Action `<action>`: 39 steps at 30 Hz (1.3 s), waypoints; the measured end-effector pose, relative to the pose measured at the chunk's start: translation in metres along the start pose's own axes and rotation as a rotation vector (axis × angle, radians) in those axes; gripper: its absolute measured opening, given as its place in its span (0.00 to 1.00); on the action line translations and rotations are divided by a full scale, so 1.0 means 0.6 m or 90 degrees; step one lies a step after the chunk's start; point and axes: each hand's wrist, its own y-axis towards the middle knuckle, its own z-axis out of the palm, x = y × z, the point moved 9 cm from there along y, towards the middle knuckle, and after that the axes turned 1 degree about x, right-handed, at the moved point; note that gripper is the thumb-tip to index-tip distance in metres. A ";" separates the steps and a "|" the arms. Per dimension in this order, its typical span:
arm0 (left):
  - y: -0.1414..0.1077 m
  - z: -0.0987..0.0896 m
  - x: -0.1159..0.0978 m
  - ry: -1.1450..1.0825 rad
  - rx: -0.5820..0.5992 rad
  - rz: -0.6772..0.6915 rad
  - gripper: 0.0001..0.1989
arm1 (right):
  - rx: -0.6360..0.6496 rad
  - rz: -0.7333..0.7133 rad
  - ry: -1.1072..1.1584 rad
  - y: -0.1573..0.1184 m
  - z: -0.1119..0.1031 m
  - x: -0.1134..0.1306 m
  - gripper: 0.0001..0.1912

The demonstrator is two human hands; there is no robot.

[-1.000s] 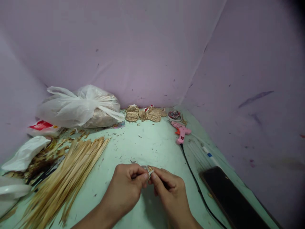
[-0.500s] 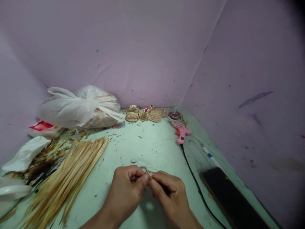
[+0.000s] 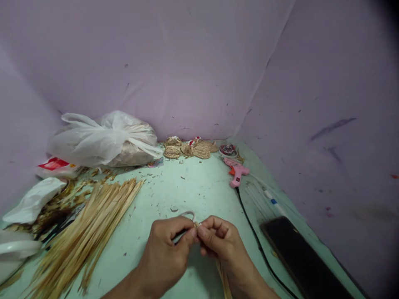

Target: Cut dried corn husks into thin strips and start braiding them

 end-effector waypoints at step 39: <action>-0.011 -0.010 -0.027 -0.384 0.115 0.107 0.07 | -0.209 -0.897 -0.733 -0.126 0.040 0.142 0.09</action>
